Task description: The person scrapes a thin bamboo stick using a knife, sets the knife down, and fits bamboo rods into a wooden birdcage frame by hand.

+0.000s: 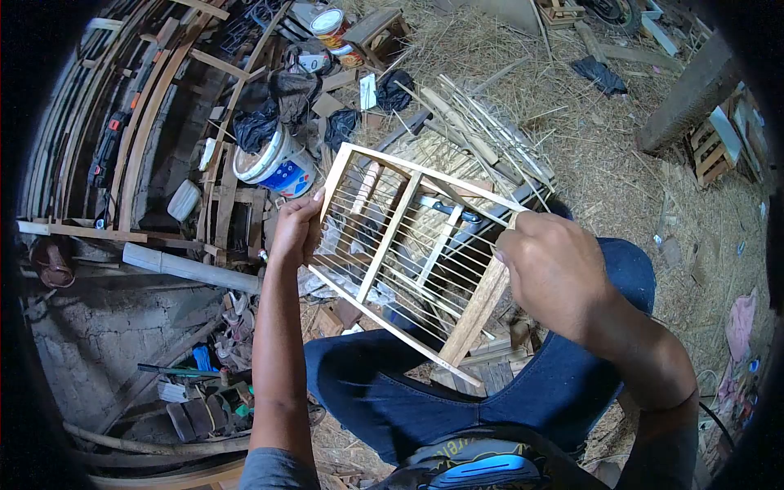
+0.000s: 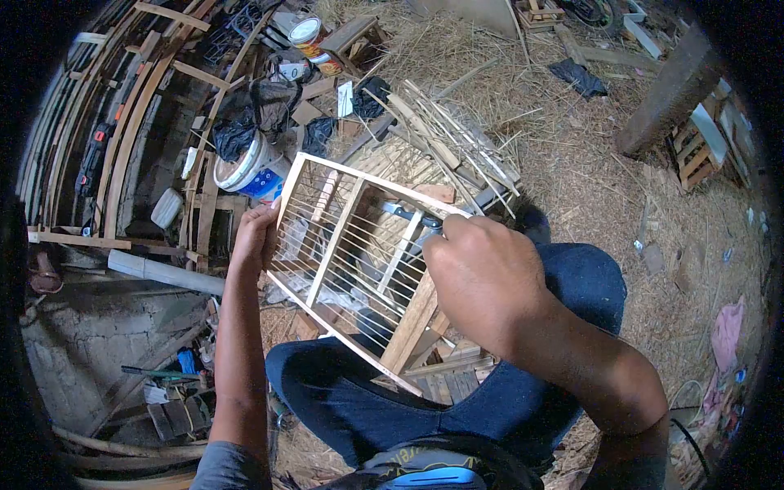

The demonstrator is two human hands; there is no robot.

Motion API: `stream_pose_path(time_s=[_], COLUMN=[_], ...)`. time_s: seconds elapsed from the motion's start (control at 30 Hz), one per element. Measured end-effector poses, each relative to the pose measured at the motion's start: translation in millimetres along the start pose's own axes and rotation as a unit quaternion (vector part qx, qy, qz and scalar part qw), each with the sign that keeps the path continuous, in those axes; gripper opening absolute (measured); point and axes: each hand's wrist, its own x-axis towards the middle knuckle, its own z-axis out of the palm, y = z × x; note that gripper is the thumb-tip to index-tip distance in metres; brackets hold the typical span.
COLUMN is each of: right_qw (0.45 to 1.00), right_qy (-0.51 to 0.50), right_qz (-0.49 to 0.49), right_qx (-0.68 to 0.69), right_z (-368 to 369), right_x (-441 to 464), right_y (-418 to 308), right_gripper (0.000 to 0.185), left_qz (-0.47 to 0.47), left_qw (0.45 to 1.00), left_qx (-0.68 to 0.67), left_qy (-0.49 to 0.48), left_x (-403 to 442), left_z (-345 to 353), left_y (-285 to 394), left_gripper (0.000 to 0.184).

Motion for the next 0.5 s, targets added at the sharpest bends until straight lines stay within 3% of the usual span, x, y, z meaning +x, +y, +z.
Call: stream_pose_path(time_s=[0.5], right_qw=[1.0], right_qy=[-0.022], right_qz=[0.017], right_qx=[0.009], right_z=[-3.1], right_x=[4.6], right_y=[1.7], right_gripper=[0.011], left_qz=[0.004], left_qw=[1.0], left_qx=[-0.004], left_qy=[0.001], left_x=[2.1], left_z=[0.4], left_y=[-1.4], left_gripper=[0.035])
